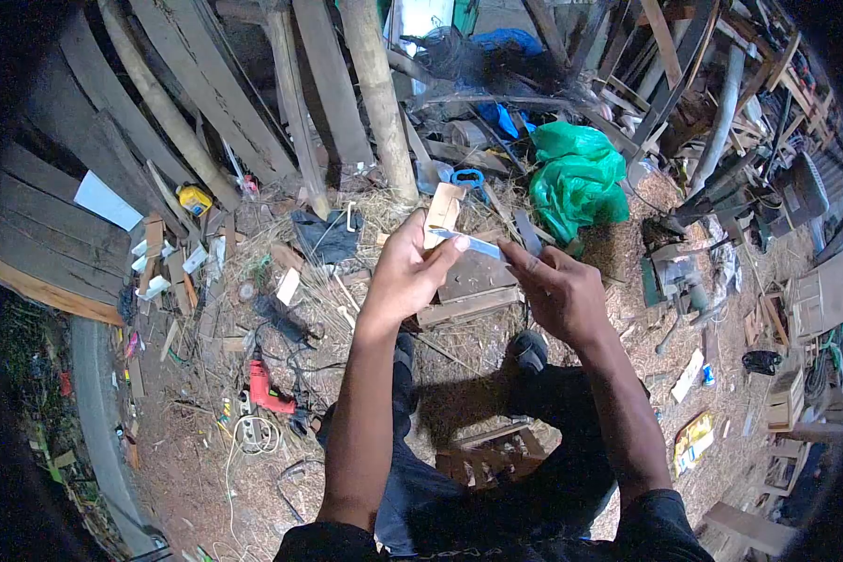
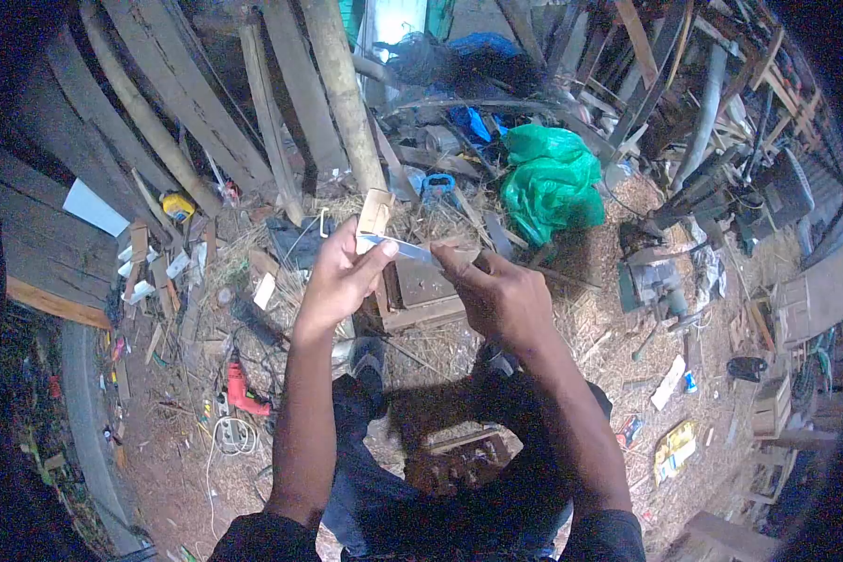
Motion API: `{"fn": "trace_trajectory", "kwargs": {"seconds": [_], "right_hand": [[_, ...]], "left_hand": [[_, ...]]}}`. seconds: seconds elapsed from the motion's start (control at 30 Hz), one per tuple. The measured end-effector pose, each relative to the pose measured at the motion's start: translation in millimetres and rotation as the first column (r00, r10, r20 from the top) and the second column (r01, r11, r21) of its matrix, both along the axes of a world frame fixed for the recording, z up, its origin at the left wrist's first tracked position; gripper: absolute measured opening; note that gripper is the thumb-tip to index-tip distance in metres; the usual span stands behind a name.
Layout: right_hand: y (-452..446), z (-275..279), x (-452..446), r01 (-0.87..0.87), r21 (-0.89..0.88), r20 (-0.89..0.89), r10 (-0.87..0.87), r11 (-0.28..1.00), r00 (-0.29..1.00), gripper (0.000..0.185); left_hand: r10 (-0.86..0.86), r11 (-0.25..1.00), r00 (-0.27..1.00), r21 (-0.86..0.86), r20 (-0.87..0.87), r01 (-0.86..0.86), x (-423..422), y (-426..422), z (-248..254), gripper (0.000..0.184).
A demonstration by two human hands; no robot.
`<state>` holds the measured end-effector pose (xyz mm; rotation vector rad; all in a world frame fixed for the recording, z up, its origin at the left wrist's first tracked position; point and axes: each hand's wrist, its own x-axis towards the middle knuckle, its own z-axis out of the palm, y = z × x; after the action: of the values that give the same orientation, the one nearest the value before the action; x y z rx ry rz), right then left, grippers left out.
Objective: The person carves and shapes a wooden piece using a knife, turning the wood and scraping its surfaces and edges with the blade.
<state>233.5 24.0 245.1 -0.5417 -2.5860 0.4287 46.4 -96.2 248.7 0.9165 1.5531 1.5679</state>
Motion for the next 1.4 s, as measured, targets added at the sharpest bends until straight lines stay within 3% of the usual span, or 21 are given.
{"fn": "trace_trajectory", "kwargs": {"seconds": [0.07,0.17,0.27,0.37,0.47,0.6,0.77,0.9,1.0,1.1,1.4], "right_hand": [[3,-2,1,-0.008,0.011,0.003,0.008,1.0,1.0,0.058],[2,2,1,-0.013,0.022,-0.021,0.014,1.0,1.0,0.057],[2,-2,-3,0.031,-0.007,-0.101,-0.032,0.999,0.994,0.041],[6,1,-3,0.016,-0.027,-0.039,-0.017,1.0,0.999,0.04],[8,-5,-6,-0.009,-0.003,-0.091,0.009,1.0,0.996,0.049],[11,-8,-7,-0.02,-0.067,-0.126,0.011,0.998,0.992,0.045],[14,-2,-5,-0.082,-0.115,-0.071,0.074,0.99,0.995,0.041],[15,-2,-4,-0.152,-0.19,-0.103,0.134,0.97,0.986,0.042],[18,2,-3,-0.178,-0.212,-0.102,0.16,0.961,0.982,0.044],[20,4,0,-0.181,-0.253,-0.049,0.174,0.951,0.984,0.046],[24,3,7,-0.179,-0.228,-0.06,0.169,0.957,0.984,0.042]], "left_hand": [[0.017,0.999,1.0,0.027,-0.021,-0.017,1,2,-2,0.02],[0.069,0.998,0.996,0.017,-0.056,-0.068,4,4,-5,0.016],[0.16,0.987,0.984,0.033,-0.072,-0.158,12,11,-10,0.017],[0.2,0.979,0.978,0.054,-0.062,-0.197,8,17,-25,0.021],[0.214,0.977,0.972,0.028,-0.096,-0.213,5,16,-28,0.025],[0.284,0.958,0.955,-0.018,-0.092,-0.286,12,19,-22,0.029],[0.074,0.996,0.988,0.041,0.139,-0.08,5,13,-15,0.027],[-0.038,0.996,0.954,0.094,0.299,0.01,6,8,-6,0.047],[-0.121,0.982,0.963,0.173,0.242,0.08,7,3,6,0.064],[-0.1,0.987,0.958,0.149,0.267,0.062,9,5,10,0.072],[-0.059,0.982,0.996,0.182,0.061,0.046,13,10,-6,0.068]]}}
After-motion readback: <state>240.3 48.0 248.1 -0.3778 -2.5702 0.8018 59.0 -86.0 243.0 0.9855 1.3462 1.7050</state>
